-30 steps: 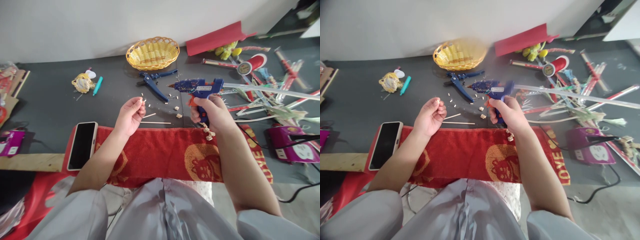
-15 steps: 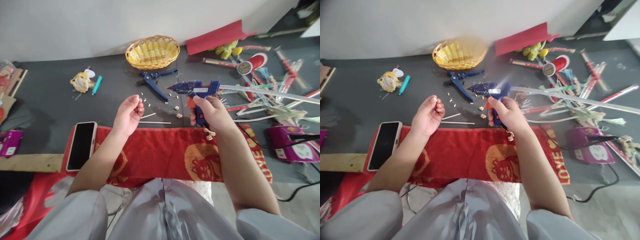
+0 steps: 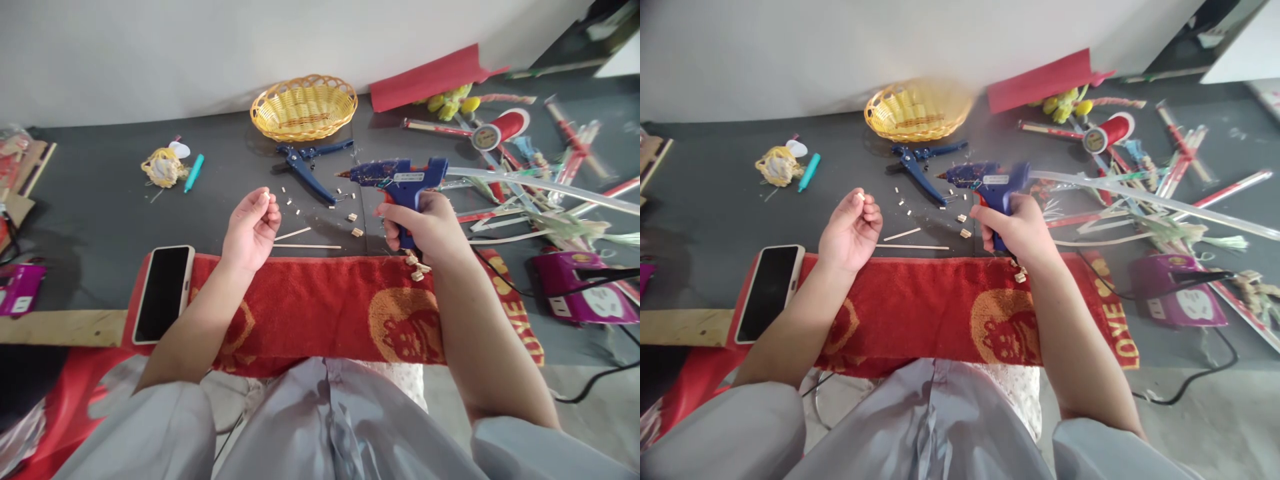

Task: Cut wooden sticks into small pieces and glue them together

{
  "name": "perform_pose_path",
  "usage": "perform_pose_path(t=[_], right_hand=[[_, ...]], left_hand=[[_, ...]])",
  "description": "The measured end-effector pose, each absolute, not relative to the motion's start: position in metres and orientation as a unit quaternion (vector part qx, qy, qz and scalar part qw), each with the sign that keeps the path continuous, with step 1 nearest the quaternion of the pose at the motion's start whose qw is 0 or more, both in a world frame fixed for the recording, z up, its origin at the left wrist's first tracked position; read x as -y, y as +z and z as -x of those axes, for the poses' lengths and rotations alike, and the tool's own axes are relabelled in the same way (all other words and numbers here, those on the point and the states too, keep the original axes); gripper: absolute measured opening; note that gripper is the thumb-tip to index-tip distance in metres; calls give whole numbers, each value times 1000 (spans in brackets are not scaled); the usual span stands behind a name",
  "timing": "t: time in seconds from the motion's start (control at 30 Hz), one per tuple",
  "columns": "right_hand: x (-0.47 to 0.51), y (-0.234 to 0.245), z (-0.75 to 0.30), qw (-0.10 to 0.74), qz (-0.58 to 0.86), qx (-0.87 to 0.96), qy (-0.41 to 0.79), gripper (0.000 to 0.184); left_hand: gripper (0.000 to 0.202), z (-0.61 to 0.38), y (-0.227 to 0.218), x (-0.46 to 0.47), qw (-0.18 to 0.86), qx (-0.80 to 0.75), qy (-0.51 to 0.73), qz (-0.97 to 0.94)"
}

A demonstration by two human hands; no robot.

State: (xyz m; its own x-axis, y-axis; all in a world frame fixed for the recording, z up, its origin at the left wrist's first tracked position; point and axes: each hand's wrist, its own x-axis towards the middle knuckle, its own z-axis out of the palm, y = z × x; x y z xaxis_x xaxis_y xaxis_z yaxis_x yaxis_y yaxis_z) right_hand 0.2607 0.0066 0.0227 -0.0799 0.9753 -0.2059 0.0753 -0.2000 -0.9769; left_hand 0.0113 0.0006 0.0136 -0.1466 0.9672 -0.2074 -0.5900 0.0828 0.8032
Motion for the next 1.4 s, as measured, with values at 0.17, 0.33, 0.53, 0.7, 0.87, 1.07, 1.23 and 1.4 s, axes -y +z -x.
perform_pose_path(t=[0.17,0.33,0.53,0.7,0.87,1.07,1.23,1.4], right_hand=[[-4,25,-258,401,544,491,550,26],[-1,22,-258,415,518,510,547,34],[7,20,-256,405,434,581,557,37],[13,19,-248,391,415,607,553,31],[17,17,-243,393,415,608,551,25],[17,16,-243,382,413,618,549,27],[16,16,-243,359,406,639,547,37],[16,17,-242,356,404,638,551,41]], left_hand=[[9,-11,12,-1,615,-401,640,-225],[11,-14,14,1,619,-400,639,-219],[11,-19,14,6,637,-394,627,-215],[10,-25,14,11,647,-411,603,-221],[11,-27,12,14,653,-414,593,-224],[11,-28,12,15,666,-405,586,-223],[11,-28,13,16,663,-415,575,-238],[11,-27,13,17,658,-414,577,-250]])
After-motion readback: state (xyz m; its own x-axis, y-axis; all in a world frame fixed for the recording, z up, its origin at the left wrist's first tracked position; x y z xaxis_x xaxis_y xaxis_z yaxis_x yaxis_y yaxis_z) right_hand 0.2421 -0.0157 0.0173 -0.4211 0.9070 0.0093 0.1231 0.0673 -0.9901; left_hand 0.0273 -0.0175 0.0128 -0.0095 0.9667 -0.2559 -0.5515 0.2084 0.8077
